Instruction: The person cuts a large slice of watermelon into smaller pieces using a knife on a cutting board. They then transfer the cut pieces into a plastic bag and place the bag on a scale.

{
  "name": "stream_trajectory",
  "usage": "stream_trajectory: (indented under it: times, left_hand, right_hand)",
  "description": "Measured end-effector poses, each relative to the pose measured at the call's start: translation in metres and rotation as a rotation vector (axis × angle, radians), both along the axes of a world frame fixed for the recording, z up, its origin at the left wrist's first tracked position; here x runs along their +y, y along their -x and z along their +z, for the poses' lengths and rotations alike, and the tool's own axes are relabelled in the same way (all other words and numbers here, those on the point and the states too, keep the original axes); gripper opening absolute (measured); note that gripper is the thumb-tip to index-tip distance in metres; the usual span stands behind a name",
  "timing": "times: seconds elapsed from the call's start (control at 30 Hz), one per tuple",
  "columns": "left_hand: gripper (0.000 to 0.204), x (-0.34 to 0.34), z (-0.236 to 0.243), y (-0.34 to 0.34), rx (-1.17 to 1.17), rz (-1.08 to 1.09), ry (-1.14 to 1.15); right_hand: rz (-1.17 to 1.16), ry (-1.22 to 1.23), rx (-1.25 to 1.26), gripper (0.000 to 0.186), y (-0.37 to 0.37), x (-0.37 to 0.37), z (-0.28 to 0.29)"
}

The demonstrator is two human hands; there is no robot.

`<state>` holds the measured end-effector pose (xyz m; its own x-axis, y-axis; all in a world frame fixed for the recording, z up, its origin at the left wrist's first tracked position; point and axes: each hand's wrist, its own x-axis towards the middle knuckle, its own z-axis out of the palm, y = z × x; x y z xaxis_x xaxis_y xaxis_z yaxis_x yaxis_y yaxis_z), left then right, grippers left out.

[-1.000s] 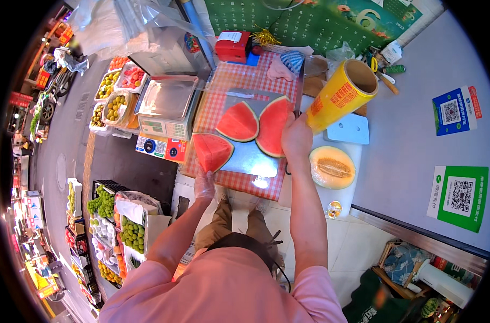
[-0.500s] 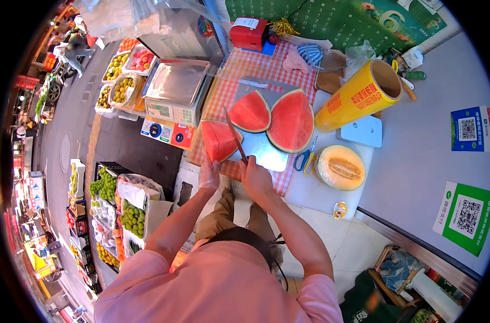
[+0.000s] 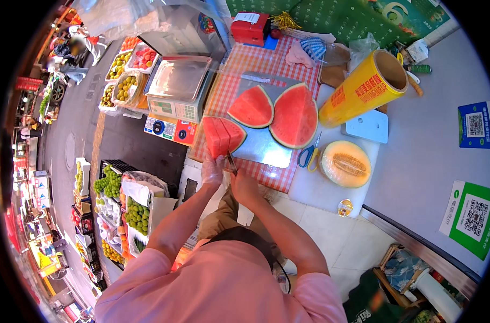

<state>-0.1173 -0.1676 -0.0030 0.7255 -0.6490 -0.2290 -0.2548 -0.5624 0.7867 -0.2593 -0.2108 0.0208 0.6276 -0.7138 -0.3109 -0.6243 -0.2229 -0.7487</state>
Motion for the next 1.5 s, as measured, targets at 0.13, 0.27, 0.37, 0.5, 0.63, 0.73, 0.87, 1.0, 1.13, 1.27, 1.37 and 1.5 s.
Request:
stream_trajectory:
  times: [0.13,0.27,0.37,0.5,0.63,0.73,0.87,1.0,1.13,1.27,1.37,1.5]
  left_hand:
    - [0.071,0.004,-0.013,-0.004,-0.091,-0.021,-0.037]
    - [0.08,0.005,-0.018,-0.005,-0.198,-0.057,0.135]
    - [0.083,0.004,-0.02,-0.008,-0.082,-0.076,0.1]
    - [0.081,0.012,-0.043,-0.017,-0.038,-0.082,0.105]
    - [0.079,0.009,-0.035,-0.015,0.018,-0.065,0.072]
    - [0.077,0.006,-0.026,-0.009,0.058,-0.032,0.135]
    - [0.067,0.0,-0.022,-0.004,0.13,-0.018,0.251]
    - [0.057,0.003,-0.03,-0.006,0.154,-0.017,0.214]
    - [0.043,0.014,-0.045,-0.011,0.153,0.025,0.267]
    - [0.081,0.004,-0.013,-0.007,-0.332,-0.095,0.117]
    - [0.088,0.014,-0.005,-0.02,0.055,-0.078,0.302]
    - [0.095,0.008,-0.007,-0.021,0.188,0.119,0.356]
  right_hand:
    - [0.2,-0.096,0.147,0.037,0.049,0.003,0.031]
    - [0.089,-0.131,0.112,0.035,0.099,-0.033,0.065]
    - [-0.021,-0.083,-0.038,0.034,0.086,-0.051,0.043]
    - [-0.024,-0.08,-0.106,0.034,0.055,-0.06,0.011]
    - [-0.05,-0.079,-0.133,0.035,0.051,-0.06,0.0]
    - [-0.047,-0.097,-0.127,0.035,0.051,-0.061,-0.005]
    - [-0.012,-0.146,-0.127,0.036,0.043,-0.057,-0.03]
    - [0.025,-0.212,-0.162,0.039,0.032,-0.045,-0.037]
    - [0.116,-0.256,-0.262,0.048,0.028,-0.033,-0.026]
    - [0.125,-0.463,-0.135,0.041,0.027,-0.045,-0.024]
    - [0.065,-0.567,-0.163,0.032,0.021,-0.032,-0.02]
    - [0.167,-0.582,-0.11,0.04,0.019,-0.042,-0.008]
